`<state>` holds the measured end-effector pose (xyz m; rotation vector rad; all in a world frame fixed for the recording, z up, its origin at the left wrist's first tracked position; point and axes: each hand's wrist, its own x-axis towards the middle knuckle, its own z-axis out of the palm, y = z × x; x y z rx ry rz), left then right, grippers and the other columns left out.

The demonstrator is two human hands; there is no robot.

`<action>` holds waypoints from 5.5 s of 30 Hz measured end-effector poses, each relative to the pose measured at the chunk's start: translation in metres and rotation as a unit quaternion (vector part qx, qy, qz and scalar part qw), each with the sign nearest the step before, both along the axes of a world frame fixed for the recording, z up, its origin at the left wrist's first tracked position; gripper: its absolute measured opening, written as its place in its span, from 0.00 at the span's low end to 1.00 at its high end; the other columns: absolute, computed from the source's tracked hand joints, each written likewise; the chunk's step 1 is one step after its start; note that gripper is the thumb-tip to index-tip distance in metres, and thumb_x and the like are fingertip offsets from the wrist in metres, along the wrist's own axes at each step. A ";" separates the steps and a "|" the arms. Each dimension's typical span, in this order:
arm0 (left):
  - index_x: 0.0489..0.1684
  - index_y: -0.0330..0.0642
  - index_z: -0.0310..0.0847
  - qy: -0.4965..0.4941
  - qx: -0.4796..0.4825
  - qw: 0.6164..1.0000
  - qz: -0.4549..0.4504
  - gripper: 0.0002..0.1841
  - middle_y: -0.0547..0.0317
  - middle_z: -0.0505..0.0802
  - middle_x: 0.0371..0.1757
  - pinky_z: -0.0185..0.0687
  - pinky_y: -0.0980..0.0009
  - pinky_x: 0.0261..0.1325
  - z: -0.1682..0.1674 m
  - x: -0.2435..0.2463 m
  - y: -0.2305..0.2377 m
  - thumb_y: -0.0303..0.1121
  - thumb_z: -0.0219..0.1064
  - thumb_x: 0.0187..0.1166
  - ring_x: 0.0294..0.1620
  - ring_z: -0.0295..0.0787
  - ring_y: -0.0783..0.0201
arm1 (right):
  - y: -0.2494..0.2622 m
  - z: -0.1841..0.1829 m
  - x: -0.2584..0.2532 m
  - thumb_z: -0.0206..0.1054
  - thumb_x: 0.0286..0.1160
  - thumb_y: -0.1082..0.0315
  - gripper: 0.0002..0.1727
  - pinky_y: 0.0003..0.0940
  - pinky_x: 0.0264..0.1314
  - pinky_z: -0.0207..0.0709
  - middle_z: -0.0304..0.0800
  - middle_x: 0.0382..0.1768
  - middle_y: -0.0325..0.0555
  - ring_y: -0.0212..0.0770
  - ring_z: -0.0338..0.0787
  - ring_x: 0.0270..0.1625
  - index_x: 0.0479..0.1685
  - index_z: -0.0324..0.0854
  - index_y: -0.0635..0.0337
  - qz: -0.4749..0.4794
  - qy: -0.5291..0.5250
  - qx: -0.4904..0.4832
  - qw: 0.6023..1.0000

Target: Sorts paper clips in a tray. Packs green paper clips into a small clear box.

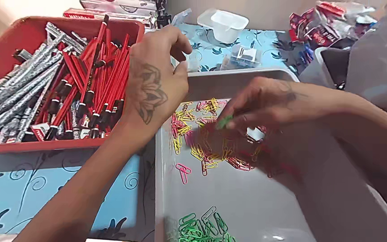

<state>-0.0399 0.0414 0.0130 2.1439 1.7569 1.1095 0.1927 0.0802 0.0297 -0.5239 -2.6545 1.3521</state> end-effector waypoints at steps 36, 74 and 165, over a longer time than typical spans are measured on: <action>0.53 0.41 0.89 0.258 -0.122 0.946 -0.155 0.12 0.47 0.93 0.40 0.82 0.45 0.44 -0.016 0.008 -0.005 0.37 0.62 0.87 0.45 0.92 0.46 | 0.010 -0.011 0.002 0.69 0.78 0.70 0.06 0.28 0.29 0.69 0.84 0.24 0.39 0.29 0.78 0.25 0.35 0.88 0.61 -0.071 -0.194 0.155 0.966; 0.34 0.38 0.85 0.297 -0.078 0.938 -0.158 0.15 0.48 0.87 0.27 0.77 0.48 0.29 -0.018 0.012 -0.014 0.35 0.55 0.88 0.31 0.89 0.45 | 0.014 -0.004 0.002 0.70 0.76 0.72 0.13 0.24 0.43 0.87 0.94 0.44 0.44 0.29 0.94 0.41 0.57 0.82 0.63 -0.161 -0.008 0.190 0.968; 0.45 0.38 0.87 0.251 -0.119 0.952 -0.127 0.15 0.47 0.90 0.34 0.79 0.48 0.40 -0.014 0.013 -0.011 0.40 0.60 0.89 0.40 0.91 0.46 | 0.018 0.004 0.014 0.70 0.74 0.75 0.06 0.36 0.38 0.78 0.89 0.28 0.44 0.35 0.85 0.30 0.45 0.91 0.63 -0.145 -0.252 0.167 0.942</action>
